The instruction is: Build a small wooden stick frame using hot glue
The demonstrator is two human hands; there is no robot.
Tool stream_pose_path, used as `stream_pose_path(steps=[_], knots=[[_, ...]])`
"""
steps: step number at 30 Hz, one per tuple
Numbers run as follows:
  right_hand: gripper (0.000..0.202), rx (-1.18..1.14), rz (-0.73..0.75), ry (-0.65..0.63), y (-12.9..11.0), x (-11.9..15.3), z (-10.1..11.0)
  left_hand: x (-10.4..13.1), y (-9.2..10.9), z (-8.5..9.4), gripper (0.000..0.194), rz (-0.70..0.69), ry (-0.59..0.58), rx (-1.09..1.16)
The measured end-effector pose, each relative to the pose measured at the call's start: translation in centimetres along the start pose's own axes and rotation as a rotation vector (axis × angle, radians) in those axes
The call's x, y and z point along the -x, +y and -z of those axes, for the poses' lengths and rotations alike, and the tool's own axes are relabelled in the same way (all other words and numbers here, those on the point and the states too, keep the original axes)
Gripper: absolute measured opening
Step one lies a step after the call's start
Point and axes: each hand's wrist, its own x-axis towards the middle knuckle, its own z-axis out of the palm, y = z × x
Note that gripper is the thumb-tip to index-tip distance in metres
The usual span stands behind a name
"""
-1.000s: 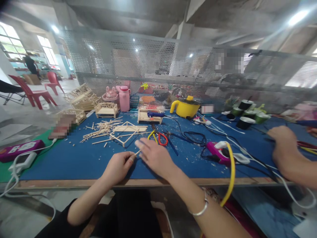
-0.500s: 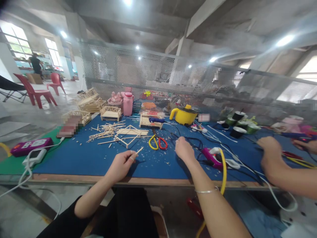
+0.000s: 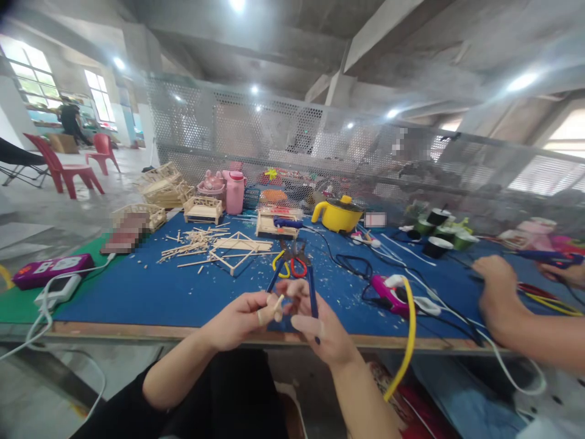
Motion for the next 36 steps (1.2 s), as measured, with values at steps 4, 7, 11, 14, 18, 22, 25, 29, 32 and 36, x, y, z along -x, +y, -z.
stream_pose_path(steps=[4,7,11,14,18,22,25,29,32,36], knots=[[0.071,-0.029,0.075,-0.163,1.5,-0.9,0.3,0.7,0.1,-0.4,0.048,0.031,-0.043,-0.034],[0.09,0.041,0.079,-0.172,1.4,-1.4,0.0,1.0,0.1,-0.6,0.046,0.016,-0.076,-0.061],[0.096,0.162,0.071,-0.12,-0.3,-1.6,1.3,0.6,-0.4,0.5,0.042,-0.011,0.209,-0.007],[0.095,0.488,0.031,-0.11,-1.7,-1.3,3.2,-0.2,-1.2,2.3,0.049,0.075,0.533,0.082],[0.091,1.021,-0.057,-0.219,-2.3,-0.9,3.9,-0.8,-2.2,3.6,0.045,0.094,0.552,0.067],[0.093,1.218,-0.038,-0.262,-1.9,-0.7,3.0,-0.7,-2.4,3.4,0.042,0.089,0.512,0.046],[0.095,1.25,-0.023,-0.264,-1.7,-0.5,2.9,-0.7,-2.4,3.2,0.041,0.078,0.52,0.035],[0.095,1.25,-0.017,-0.264,-1.8,-0.3,3.0,-0.6,-2.4,3.3,0.042,0.067,0.553,0.023],[0.095,1.26,-0.029,-0.275,-1.7,-0.3,2.8,-0.7,-2.4,3.3,0.045,0.064,0.55,0.005],[0.094,1.282,-0.026,-0.272,-1.3,-0.5,2.5,-0.7,-2.3,3.1,0.046,0.063,0.531,-0.029]])
